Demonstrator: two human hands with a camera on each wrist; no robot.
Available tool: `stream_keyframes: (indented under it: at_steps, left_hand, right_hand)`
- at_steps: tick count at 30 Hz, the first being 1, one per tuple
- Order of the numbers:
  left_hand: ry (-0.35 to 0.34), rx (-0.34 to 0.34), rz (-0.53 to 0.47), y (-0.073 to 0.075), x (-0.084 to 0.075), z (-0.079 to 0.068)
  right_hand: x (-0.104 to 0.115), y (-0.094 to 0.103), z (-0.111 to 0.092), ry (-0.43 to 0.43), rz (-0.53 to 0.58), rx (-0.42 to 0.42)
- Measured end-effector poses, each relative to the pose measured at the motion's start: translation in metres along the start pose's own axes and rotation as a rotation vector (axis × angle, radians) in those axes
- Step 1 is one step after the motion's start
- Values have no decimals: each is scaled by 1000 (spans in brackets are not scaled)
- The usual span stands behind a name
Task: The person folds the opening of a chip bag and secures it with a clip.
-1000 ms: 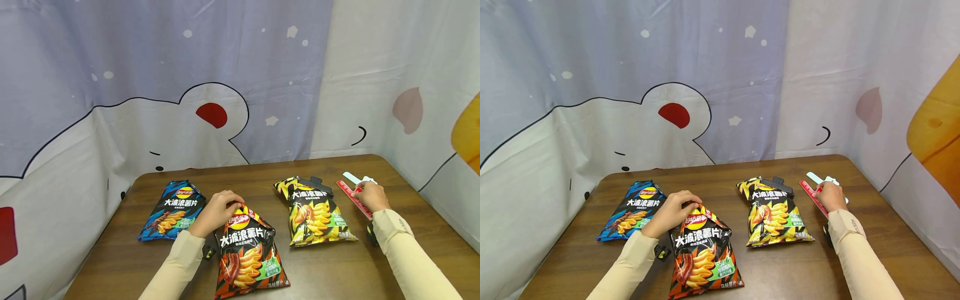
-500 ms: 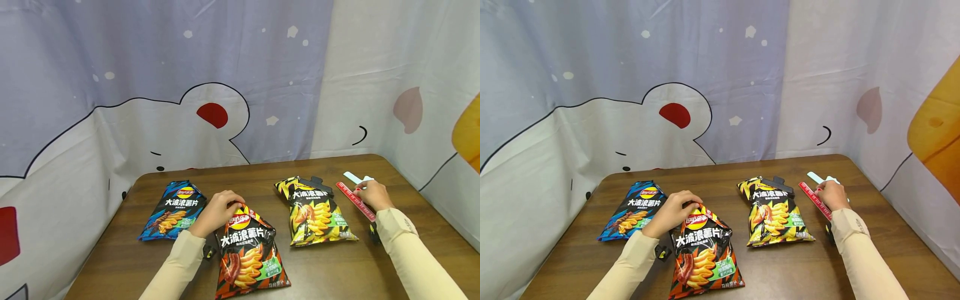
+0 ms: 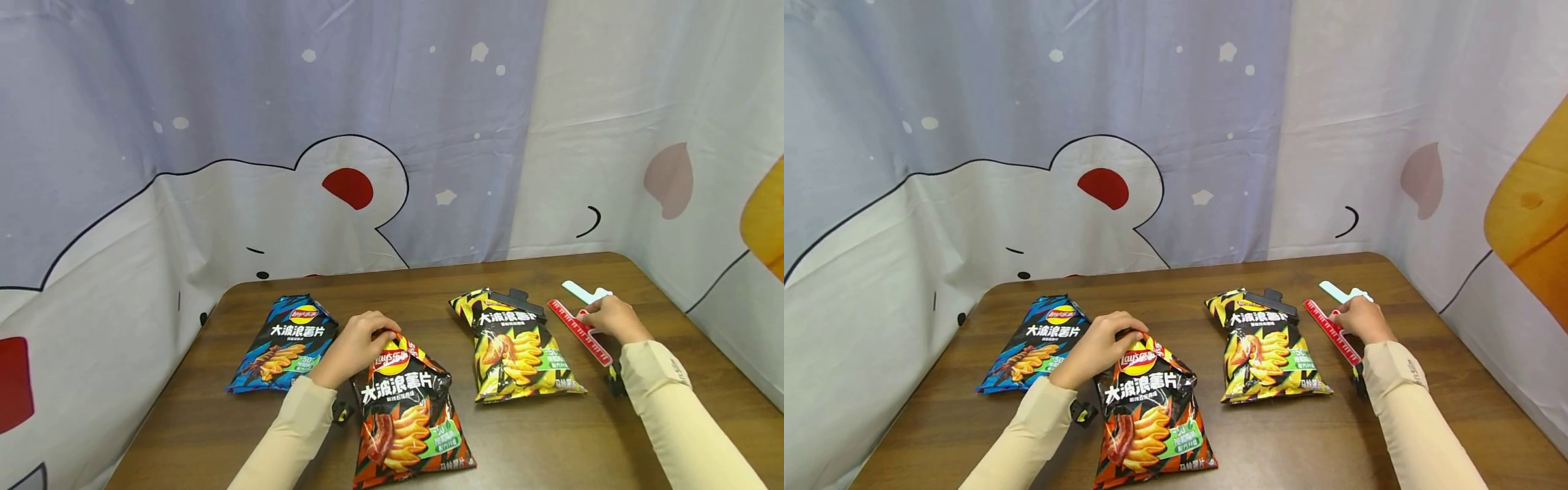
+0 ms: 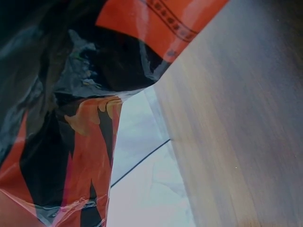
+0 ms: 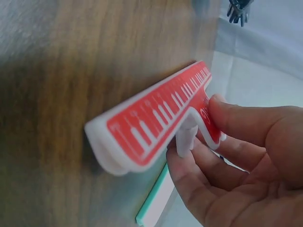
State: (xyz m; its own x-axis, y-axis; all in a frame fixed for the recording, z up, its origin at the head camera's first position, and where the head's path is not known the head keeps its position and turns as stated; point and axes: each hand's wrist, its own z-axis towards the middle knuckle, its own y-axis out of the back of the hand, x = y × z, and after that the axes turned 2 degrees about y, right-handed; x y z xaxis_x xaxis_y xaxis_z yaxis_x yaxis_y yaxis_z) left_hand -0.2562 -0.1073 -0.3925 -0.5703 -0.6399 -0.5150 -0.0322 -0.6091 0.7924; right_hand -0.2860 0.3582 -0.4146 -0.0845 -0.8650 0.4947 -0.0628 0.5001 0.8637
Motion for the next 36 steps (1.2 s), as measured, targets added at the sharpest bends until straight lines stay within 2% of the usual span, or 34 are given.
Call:
stream_keyframes:
  at_steps: [10,18,25,36]
  left_hand:
    - [-15,-10,1,-2,1,0]
    - [-20,-3,-5,-2,2,1]
    - [-23,0,-9,-3,2,1]
    - [-16,4,-12,-3,3,1]
  right_hand:
    - [-1,3,1,31,2,75]
    - [5,6,-3,56,23,38]
    - [16,11,-8,48,28,42]
    - [30,14,-12,70,96,13]
